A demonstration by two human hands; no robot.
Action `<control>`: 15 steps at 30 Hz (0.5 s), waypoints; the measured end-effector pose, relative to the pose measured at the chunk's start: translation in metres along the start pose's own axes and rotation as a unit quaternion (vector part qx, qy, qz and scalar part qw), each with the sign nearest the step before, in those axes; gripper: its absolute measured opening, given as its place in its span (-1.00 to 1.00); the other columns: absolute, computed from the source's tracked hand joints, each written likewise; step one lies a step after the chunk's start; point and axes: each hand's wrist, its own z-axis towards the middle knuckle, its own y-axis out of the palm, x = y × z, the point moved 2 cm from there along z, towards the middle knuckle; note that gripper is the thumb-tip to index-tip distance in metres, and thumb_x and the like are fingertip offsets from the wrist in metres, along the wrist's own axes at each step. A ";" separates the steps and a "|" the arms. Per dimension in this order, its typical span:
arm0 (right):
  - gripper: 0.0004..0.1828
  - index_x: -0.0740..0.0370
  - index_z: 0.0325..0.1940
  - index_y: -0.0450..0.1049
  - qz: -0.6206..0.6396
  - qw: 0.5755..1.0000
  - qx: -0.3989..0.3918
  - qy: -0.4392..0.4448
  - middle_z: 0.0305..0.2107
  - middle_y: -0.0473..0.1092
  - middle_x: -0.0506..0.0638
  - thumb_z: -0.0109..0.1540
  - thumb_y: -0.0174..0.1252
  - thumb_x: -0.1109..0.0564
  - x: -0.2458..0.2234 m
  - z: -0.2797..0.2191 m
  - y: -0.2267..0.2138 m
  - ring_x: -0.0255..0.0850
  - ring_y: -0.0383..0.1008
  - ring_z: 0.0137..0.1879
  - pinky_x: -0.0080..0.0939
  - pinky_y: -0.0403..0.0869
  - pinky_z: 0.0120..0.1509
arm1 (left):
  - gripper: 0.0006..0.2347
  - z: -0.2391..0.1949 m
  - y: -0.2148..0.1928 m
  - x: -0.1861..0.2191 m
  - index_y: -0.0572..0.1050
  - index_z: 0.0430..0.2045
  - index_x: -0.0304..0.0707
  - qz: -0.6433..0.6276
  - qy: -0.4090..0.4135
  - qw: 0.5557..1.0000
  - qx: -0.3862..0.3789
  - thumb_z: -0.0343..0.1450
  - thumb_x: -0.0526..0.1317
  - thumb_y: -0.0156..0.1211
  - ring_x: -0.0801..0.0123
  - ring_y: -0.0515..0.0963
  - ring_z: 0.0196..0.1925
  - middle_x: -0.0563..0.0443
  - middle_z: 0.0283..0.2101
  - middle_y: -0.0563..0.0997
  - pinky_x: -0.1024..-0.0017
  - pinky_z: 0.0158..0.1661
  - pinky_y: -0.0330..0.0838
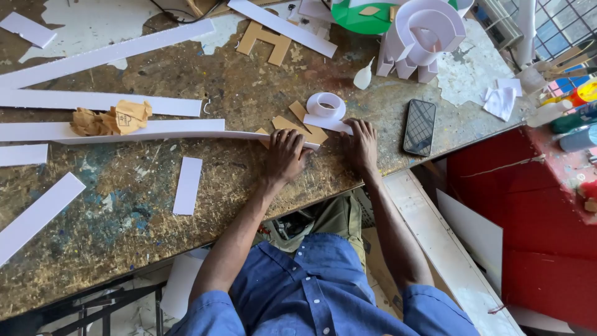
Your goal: The person assembles a white foam letter 'Q' by applying glue from a bottle to the edges of a foam strip and attaching it to a foam ring. The person presses the glued edges to secure the bond.
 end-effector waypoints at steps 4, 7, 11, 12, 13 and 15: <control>-0.63 0.07 0.31 0.54 -0.001 1.000 0.010 0.026 0.09 0.54 0.09 0.42 0.30 0.03 0.003 0.000 0.003 0.16 0.49 0.21 0.15 0.42 0.20 | -0.68 0.000 0.001 -0.001 0.52 -0.20 -0.16 0.009 -0.003 1.000 0.000 0.48 0.02 0.52 0.06 0.61 0.13 -0.03 -0.18 0.50 0.02 0.32 0.34; -0.63 0.07 0.30 0.53 -0.034 0.999 0.011 0.036 0.05 0.51 0.08 0.42 0.33 0.02 0.007 0.001 0.006 0.14 0.48 0.22 0.15 0.42 0.19 | -0.65 0.001 0.000 -0.002 0.51 -0.21 -0.17 0.009 0.002 1.000 -0.003 0.44 0.03 0.55 0.05 0.62 0.15 -0.04 -0.17 0.52 -0.01 0.32 0.36; -0.57 0.04 0.29 0.55 -0.009 0.999 0.033 0.040 -0.03 0.48 0.05 0.39 0.42 -0.08 0.018 -0.009 0.013 0.08 0.47 0.13 0.10 0.42 0.17 | -0.67 -0.003 -0.005 0.002 0.50 -0.20 -0.17 0.002 -0.001 1.000 -0.011 0.49 0.03 0.52 0.03 0.61 0.13 -0.06 -0.17 0.50 -0.02 0.32 0.34; -0.51 0.01 0.29 0.56 0.008 0.998 0.052 0.032 -0.06 0.49 0.03 0.33 0.48 -0.11 0.019 -0.007 0.013 0.05 0.48 0.10 0.08 0.43 0.17 | -0.66 -0.001 -0.005 0.001 0.49 -0.21 -0.15 0.004 0.003 1.000 -0.005 0.47 0.03 0.53 0.03 0.61 0.13 -0.04 -0.18 0.49 -0.02 0.30 0.34; -0.51 0.01 0.29 0.56 0.008 0.998 0.052 0.033 -0.06 0.49 0.03 0.33 0.48 -0.11 0.018 -0.007 0.013 0.05 0.48 0.10 0.08 0.43 0.17 | -0.66 0.000 -0.005 0.001 0.49 -0.21 -0.15 0.004 0.003 1.000 -0.005 0.47 0.03 0.53 0.03 0.61 0.13 -0.04 -0.18 0.49 -0.02 0.30 0.34; -0.53 0.02 0.30 0.59 0.009 0.999 0.043 0.013 -0.09 0.50 0.03 0.36 0.47 -0.13 0.014 -0.004 0.012 0.04 0.49 0.06 0.07 0.43 0.13 | -0.68 0.000 -0.005 0.001 0.49 -0.19 -0.14 0.003 0.003 1.000 -0.007 0.50 0.02 0.51 0.03 0.61 0.13 -0.04 -0.18 0.49 0.00 0.30 0.34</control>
